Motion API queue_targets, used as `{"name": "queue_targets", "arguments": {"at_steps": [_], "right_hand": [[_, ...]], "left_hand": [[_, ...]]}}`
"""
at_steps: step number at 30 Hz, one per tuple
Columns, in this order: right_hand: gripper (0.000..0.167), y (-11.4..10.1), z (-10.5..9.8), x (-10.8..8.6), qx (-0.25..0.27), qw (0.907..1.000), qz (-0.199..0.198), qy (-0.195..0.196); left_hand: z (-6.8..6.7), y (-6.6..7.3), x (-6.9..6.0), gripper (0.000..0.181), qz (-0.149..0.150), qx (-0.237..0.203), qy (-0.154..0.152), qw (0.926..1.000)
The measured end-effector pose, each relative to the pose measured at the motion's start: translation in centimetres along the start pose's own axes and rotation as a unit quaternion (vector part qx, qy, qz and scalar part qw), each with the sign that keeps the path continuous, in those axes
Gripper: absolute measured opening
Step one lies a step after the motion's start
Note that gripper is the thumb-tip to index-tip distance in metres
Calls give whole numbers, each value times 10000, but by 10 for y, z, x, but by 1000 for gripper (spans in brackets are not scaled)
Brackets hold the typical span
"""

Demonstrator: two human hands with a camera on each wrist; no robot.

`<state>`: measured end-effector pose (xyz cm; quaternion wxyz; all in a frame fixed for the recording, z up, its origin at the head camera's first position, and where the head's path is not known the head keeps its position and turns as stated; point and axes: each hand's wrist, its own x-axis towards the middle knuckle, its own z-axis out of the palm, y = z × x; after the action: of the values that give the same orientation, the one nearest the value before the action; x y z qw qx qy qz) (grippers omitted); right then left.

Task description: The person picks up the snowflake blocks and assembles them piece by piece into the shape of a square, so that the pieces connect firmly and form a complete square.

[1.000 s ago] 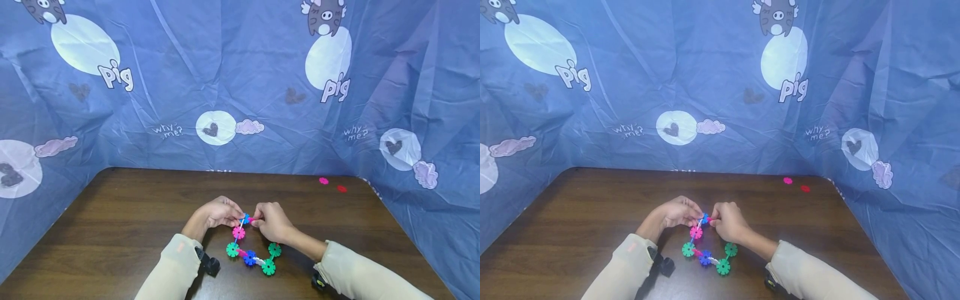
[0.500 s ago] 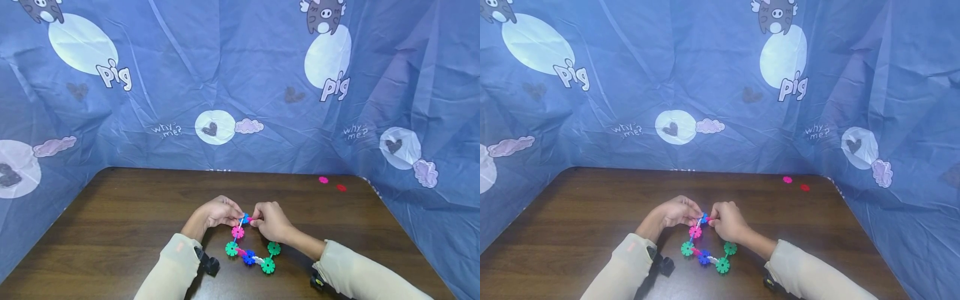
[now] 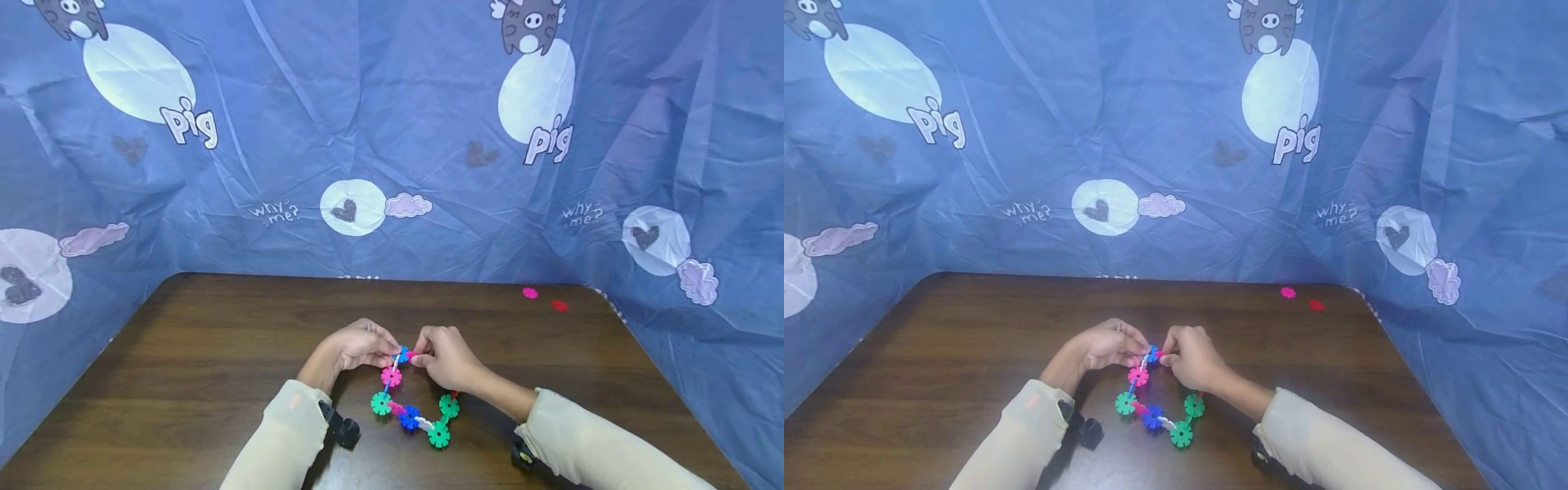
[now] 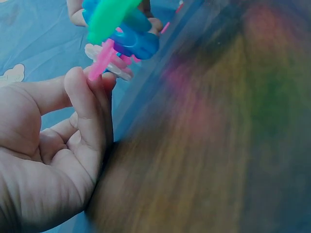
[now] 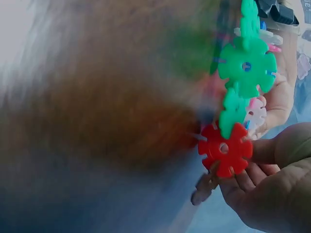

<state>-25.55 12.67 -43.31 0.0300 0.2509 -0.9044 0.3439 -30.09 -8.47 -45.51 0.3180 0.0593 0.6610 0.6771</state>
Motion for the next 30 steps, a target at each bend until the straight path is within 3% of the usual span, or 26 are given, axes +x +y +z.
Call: {"name": "queue_targets", "arguments": {"at_steps": [10, 18, 21, 24, 26, 30], "right_hand": [[18, 6, -7, -4, -53, 9993, -327, -170], [12, 5, -9, -2, 787, 9958, 169, -443], [14, 6, -7, -2, 495, 9978, -103, -430], [18, 5, -8, -3, -410, 9959, -729, -343], [19, 5, -9, -4, -658, 9929, -925, -348], [16, 5, -12, -5, 150, 9979, -230, -581]], "left_hand": [[1, 2, 4, 7, -53, -40, -77, 9999], [-2, -1, 4, 6, -76, 13, -69, 9999], [-2, -1, 3, 7, -49, 13, -62, 10000], [-2, -1, 2, 9, 2, 32, -77, 10000], [-2, 0, 2, 10, 30, 55, -97, 9999], [0, 0, 2, 10, 39, 84, -132, 9999]]}}
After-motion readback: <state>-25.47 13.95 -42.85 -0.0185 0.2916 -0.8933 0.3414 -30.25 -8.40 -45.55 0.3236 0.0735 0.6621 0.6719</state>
